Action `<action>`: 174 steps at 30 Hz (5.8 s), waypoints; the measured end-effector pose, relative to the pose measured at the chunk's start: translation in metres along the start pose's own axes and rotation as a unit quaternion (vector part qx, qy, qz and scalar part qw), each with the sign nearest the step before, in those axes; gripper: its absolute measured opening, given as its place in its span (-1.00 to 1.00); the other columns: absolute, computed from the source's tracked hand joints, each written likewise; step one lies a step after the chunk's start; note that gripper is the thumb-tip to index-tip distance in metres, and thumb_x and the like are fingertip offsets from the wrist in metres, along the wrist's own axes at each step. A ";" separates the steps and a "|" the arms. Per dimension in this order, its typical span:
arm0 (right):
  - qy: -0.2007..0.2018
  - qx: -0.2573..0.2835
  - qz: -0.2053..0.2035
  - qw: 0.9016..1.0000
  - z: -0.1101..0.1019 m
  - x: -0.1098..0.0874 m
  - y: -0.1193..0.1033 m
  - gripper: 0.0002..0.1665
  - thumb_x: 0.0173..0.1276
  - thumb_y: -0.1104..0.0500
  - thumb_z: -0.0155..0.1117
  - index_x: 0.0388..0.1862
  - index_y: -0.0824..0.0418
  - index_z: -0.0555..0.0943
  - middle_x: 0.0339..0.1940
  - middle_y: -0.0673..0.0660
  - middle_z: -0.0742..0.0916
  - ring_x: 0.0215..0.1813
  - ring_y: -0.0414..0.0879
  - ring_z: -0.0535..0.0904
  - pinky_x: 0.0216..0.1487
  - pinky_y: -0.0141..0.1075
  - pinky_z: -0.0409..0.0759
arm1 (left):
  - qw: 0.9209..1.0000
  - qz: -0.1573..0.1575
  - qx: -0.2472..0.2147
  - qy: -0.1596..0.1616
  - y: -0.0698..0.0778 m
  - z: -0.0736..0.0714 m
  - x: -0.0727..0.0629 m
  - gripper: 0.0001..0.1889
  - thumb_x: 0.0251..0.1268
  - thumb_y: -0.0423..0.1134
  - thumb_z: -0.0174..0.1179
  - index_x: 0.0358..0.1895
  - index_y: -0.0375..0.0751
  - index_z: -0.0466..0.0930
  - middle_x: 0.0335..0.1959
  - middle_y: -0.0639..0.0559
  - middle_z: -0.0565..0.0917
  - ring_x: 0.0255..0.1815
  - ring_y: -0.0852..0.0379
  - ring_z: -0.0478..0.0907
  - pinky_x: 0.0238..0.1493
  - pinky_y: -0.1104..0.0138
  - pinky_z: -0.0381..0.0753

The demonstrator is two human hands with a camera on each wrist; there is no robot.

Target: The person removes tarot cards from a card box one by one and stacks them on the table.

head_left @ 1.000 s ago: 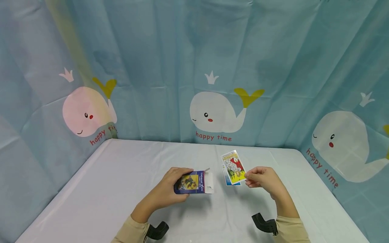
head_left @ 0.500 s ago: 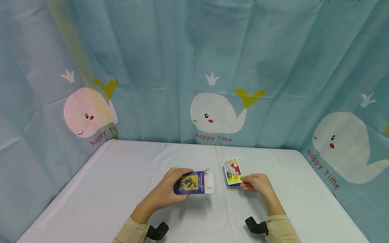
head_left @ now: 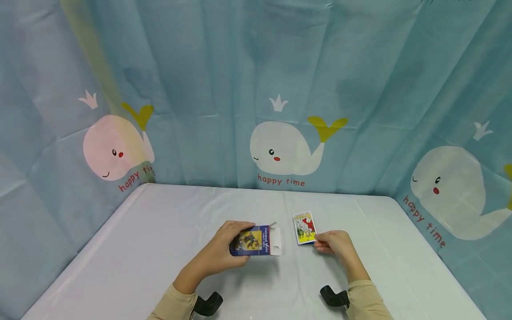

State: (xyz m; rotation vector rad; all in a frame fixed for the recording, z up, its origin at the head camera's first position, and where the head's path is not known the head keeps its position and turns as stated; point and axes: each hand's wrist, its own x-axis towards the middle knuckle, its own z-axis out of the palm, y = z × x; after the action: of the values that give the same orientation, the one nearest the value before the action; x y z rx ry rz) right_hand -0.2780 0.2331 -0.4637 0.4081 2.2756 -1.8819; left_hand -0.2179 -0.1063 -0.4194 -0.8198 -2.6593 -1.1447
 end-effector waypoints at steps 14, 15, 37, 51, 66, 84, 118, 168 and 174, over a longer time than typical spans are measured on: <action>0.014 -0.013 0.000 1.000 0.002 0.003 0.008 -0.73 0.32 0.31 0.27 -0.17 0.57 0.57 -0.66 0.04 0.71 -0.58 -0.25 0.66 -0.46 -0.40 0.65 | 1.000 0.000 0.002 -0.002 0.000 0.002 0.000 -0.23 0.01 -0.22 0.45 0.39 0.13 0.41 0.27 0.18 0.50 0.20 0.20 0.34 0.10 0.18 0.49; 0.016 -0.016 0.000 1.000 0.003 0.003 0.008 -0.73 0.32 0.32 0.27 -0.17 0.57 0.58 -0.66 0.04 0.71 -0.59 -0.25 0.66 -0.47 -0.40 0.65 | 1.000 0.000 0.002 -0.002 0.000 0.002 0.000 -0.23 0.01 -0.22 0.45 0.39 0.13 0.41 0.27 0.18 0.50 0.20 0.20 0.34 0.10 0.18 0.49; 0.041 -0.094 0.004 0.995 0.004 0.003 0.010 -0.81 0.29 0.31 0.30 -0.29 0.46 0.52 -0.76 0.02 0.63 -0.69 -0.27 0.55 -0.58 -0.44 0.57 | 1.000 0.000 -0.003 -0.005 0.001 0.001 0.001 -0.23 0.01 -0.22 0.45 0.39 0.13 0.41 0.28 0.16 0.49 0.21 0.19 0.33 0.10 0.18 0.48; 0.044 -0.110 0.009 0.993 0.007 0.009 0.013 -0.82 0.26 0.31 0.31 -0.34 0.42 0.51 -0.77 0.03 0.63 -0.70 -0.27 0.55 -0.59 -0.43 0.57 | 1.000 0.008 -0.001 0.003 -0.001 0.000 -0.002 -0.22 0.01 -0.24 0.44 0.40 0.13 0.40 0.26 0.12 0.49 0.19 0.15 0.35 0.07 0.19 0.48; 0.056 -0.153 -0.008 0.987 0.007 0.014 0.012 -0.84 0.24 0.31 0.31 -0.44 0.42 0.58 -0.75 0.05 0.64 -0.70 -0.25 0.57 -0.58 -0.40 0.59 | 1.000 0.015 0.002 0.007 -0.001 0.001 -0.001 -0.22 0.01 -0.25 0.45 0.40 0.10 0.40 0.27 0.11 0.50 0.19 0.15 0.35 0.06 0.20 0.48; 0.058 -0.146 -0.017 0.987 0.009 0.010 0.010 -0.83 0.26 0.31 0.32 -0.39 0.45 0.59 -0.75 0.04 0.63 -0.70 -0.27 0.55 -0.60 -0.42 0.57 | 1.000 0.016 0.006 -0.002 0.000 0.001 0.000 -0.23 0.03 -0.24 0.44 0.40 0.12 0.39 0.26 0.11 0.50 0.17 0.14 0.36 0.06 0.19 0.49; 0.033 -0.125 -0.119 0.984 0.031 -0.068 -0.065 -0.79 0.24 0.19 0.42 -0.37 0.36 0.69 -0.51 0.14 0.75 -0.50 -0.13 0.67 -0.30 -0.27 0.69 | 1.000 0.014 -0.003 -0.010 0.006 0.001 0.000 -0.24 0.03 -0.23 0.44 0.39 0.13 0.40 0.27 0.13 0.52 0.18 0.17 0.35 0.08 0.21 0.48; -0.026 -0.099 -0.150 0.983 0.074 -0.090 -0.059 -0.80 0.16 0.19 0.48 -0.39 0.34 0.72 -0.46 0.12 0.78 -0.46 -0.14 0.68 -0.38 -0.29 0.68 | 1.000 0.017 -0.008 -0.019 0.011 0.007 -0.001 -0.23 0.01 -0.22 0.45 0.38 0.20 0.40 0.26 0.20 0.51 0.20 0.22 0.33 0.10 0.22 0.49; -0.018 -0.108 -0.150 0.983 0.078 -0.088 -0.058 -0.79 0.16 0.17 0.50 -0.42 0.32 0.70 -0.50 0.10 0.77 -0.51 -0.14 0.66 -0.37 -0.21 0.69 | 1.000 0.017 -0.011 -0.019 0.013 0.007 -0.001 -0.23 0.00 -0.23 0.45 0.38 0.19 0.41 0.27 0.19 0.52 0.20 0.21 0.33 0.12 0.20 0.47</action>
State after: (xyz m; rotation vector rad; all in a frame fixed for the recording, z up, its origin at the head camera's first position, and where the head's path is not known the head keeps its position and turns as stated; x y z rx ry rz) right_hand -0.2163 0.1377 -0.3991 0.0003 2.6008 -1.7155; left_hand -0.2095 -0.0945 -0.4159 -0.8945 -2.6568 -1.1627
